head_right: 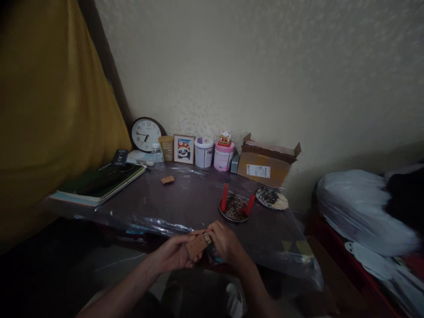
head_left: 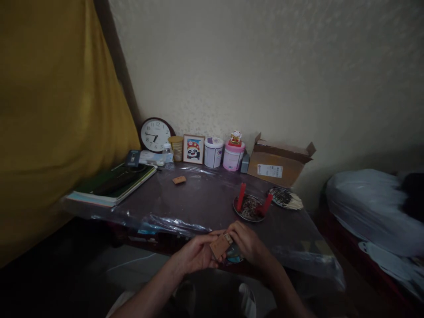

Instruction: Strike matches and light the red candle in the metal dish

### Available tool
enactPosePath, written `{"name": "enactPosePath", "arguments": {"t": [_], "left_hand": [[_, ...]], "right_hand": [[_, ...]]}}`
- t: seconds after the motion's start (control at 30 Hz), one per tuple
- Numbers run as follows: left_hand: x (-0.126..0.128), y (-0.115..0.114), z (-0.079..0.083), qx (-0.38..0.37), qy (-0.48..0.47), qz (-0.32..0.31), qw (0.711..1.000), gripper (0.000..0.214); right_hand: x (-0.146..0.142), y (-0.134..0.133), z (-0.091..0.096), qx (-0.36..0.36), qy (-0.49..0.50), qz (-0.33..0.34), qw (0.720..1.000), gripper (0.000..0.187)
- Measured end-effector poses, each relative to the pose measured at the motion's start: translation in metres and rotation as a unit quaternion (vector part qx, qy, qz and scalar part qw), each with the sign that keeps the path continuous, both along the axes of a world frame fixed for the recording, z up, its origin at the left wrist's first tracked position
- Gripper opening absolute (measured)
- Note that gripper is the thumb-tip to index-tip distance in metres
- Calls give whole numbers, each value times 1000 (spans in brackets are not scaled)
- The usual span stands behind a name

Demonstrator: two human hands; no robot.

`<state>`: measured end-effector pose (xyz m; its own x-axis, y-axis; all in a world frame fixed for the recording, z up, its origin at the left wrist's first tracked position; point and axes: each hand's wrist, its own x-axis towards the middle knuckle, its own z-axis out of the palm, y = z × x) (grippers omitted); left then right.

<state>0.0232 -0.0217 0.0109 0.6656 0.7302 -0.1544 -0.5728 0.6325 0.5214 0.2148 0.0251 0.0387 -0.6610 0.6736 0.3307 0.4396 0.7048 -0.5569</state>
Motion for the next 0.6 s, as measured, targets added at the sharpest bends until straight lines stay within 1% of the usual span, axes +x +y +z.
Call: {"name": "enactPosePath", "arguments": {"t": [0.07, 0.13, 0.27, 0.37, 0.5, 0.57, 0.6], "left_hand": [[0, 0, 0, -1, -1, 3, 1000, 42], [0, -1, 1, -3, -3, 9, 1000, 41], [0, -1, 3, 8, -19, 25, 999, 41], [0, -1, 4, 19, -26, 29, 999, 43], [1, -2, 6, 25, -17, 30, 999, 45], [1, -2, 7, 29, -14, 28, 999, 46], [1, -3, 8, 32, -15, 27, 999, 46]], "right_hand": [[1, 2, -1, -9, 9, -2, 1000, 19], [2, 3, 0, -36, 22, -17, 999, 18], [0, 3, 1, -100, 92, -78, 988, 17], [-3, 3, 0, -152, 141, -102, 973, 18], [-8, 4, -5, -222, 188, -108, 951, 16], [-10, 5, -6, -268, 217, -110, 932, 18], [-10, 6, -6, -301, 237, -112, 917, 19]]}}
